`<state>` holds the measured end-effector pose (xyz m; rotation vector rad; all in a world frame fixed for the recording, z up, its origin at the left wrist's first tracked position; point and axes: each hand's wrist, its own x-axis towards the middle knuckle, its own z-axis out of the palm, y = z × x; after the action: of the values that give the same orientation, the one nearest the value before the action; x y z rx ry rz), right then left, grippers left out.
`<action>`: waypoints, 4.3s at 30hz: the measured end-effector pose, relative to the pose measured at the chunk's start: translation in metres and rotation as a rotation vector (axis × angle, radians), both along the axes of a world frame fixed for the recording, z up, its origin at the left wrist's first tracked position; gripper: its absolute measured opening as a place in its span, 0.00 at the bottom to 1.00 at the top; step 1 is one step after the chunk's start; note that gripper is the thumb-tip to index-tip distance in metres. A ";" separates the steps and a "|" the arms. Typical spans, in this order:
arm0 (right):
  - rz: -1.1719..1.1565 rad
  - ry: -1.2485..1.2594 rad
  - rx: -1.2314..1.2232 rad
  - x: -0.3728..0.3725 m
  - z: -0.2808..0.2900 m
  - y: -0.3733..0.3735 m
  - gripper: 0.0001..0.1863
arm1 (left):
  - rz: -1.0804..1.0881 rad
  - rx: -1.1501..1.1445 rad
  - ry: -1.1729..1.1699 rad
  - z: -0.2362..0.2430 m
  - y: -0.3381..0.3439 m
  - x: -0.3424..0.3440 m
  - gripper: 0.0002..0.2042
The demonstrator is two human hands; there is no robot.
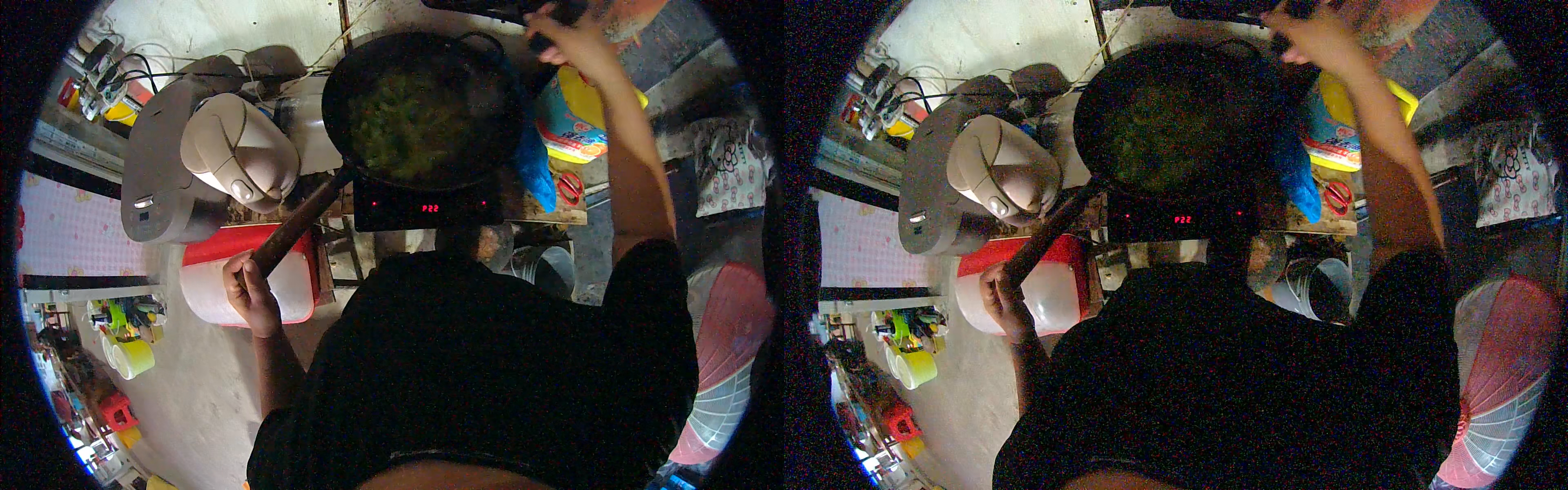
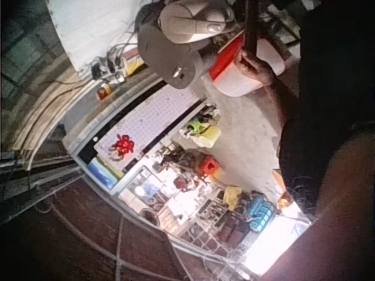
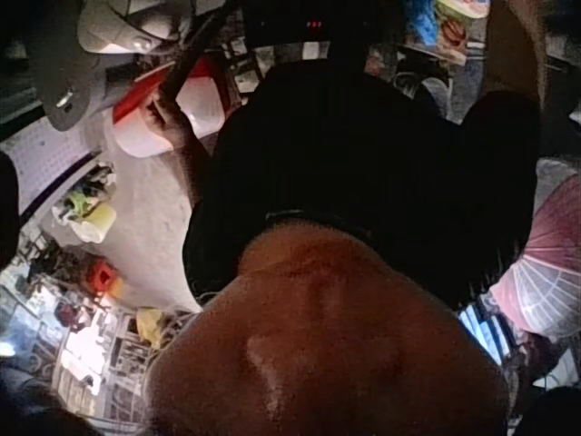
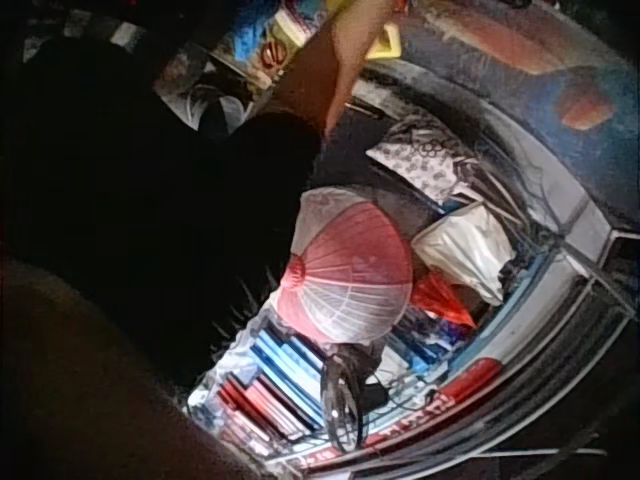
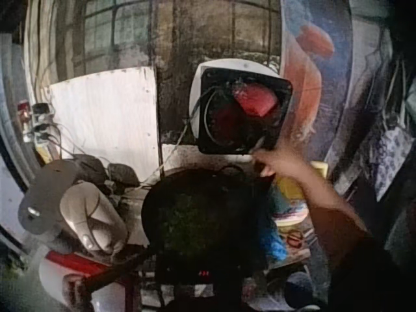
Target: The person cooks leafy green vegetables in a wok on an induction cooktop, stirs them with a ladle, and transfers the cooked vegetables into a bowl on a nearby table. The person also handles a bottle of cooking oil and places it on the table.
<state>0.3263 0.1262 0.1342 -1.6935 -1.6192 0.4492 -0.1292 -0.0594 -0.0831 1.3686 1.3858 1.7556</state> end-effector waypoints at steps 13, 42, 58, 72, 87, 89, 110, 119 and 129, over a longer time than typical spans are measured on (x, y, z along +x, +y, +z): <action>0.581 -0.019 0.068 0.028 -0.005 -0.007 0.10 | -0.005 0.009 0.019 -0.006 0.002 -0.004 0.06; 0.702 -0.304 0.314 -0.019 -0.077 -0.096 0.14 | 0.002 0.094 -0.062 0.007 0.005 0.007 0.27; 0.327 -0.557 -0.023 0.023 -0.257 -0.191 0.28 | -0.234 -0.772 -0.671 -0.068 -0.005 0.147 0.27; 0.977 0.005 0.406 0.019 -0.222 -0.181 0.16 | 0.057 -0.858 -0.690 -0.071 -0.124 0.192 0.17; 1.417 0.119 -0.402 -0.162 -0.241 -0.238 0.22 | 0.603 -0.432 -0.382 -0.057 -0.321 0.109 0.15; 1.549 -0.124 -0.433 -0.215 -0.243 -0.268 0.22 | 0.841 -0.439 -0.356 -0.074 -0.383 0.080 0.21; 2.176 -0.386 -0.295 -0.426 -0.175 -0.538 0.18 | 2.447 0.126 -1.324 -0.182 -0.998 0.032 0.10; 2.077 -0.437 -0.378 -0.418 -0.170 -0.546 0.16 | 2.484 -0.124 -1.257 -0.130 -0.995 0.023 0.21; 2.134 -0.353 -0.391 -0.426 -0.179 -0.553 0.13 | 2.258 0.312 -1.150 -0.146 -1.034 0.061 0.11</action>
<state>-0.1000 -0.4266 -0.0443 0.5761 -3.1390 1.4380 -0.0685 -1.0930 -0.2287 -2.1253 1.5451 2.7122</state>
